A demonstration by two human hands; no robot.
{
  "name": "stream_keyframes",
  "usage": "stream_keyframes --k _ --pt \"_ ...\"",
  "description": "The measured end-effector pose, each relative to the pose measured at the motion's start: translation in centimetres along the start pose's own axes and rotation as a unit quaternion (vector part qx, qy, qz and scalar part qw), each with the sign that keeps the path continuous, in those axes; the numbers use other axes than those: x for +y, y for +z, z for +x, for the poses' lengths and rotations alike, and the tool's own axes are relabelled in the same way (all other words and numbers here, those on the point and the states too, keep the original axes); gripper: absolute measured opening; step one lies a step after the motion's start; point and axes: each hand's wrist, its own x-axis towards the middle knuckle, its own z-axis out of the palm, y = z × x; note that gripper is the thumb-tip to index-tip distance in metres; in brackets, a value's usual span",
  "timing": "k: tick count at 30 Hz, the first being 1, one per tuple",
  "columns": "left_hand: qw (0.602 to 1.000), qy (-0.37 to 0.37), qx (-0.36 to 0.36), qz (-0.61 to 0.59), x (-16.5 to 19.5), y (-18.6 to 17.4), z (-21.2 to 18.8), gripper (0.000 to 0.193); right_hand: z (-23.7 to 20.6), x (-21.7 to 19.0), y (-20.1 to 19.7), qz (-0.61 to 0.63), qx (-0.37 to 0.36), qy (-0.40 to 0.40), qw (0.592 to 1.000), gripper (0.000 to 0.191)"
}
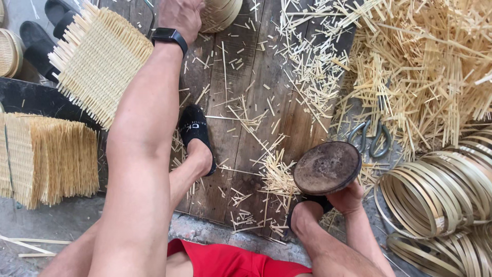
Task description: The person sits on the floor and repeatedly trims the edges of woven bamboo mats using shears. They place a circular wooden template on each mat, cut around it, and then stack the finished pieces.
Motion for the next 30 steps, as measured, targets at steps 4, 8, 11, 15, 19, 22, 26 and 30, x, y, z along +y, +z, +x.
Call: stream_keyframes --k 4,8,11,15,19,22,26,30 --pt "0.998 -0.012 -0.034 -0.042 -0.4 0.1 -0.4 0.006 0.1 0.0 -0.2 -0.018 0.002 -0.017 1.000 0.066" --pt "0.994 -0.048 -0.077 -0.066 -0.4 0.1 0.2 0.003 0.2 0.0 1.1 -0.031 0.001 -0.036 0.999 0.067" --pt "0.987 -0.111 -0.098 -0.070 0.8 -0.2 -0.2 0.020 0.5 -0.1 3.0 -0.046 0.019 -0.034 0.998 0.073" --pt "0.996 -0.065 0.009 -0.060 2.6 -2.0 -3.9 0.065 2.8 0.0 5.3 -0.094 -0.048 0.005 0.994 0.082" --pt "0.964 -0.199 -0.172 -0.027 0.7 -6.7 -9.8 0.110 8.4 1.7 6.4 -0.218 0.037 0.035 0.975 0.052" --pt "0.851 -0.352 -0.379 0.092 -2.2 -10.6 -13.9 0.139 11.4 3.0 6.9 -0.264 0.031 -0.014 0.964 0.039" --pt "0.835 -0.407 -0.369 0.022 -4.7 -14.3 -18.5 0.078 9.8 2.4 7.7 -0.286 0.154 -0.003 0.946 0.039" --pt "0.871 -0.407 -0.261 -0.092 -6.4 -15.4 -20.0 0.053 5.7 0.7 8.8 -0.230 0.123 -0.015 0.965 0.051"
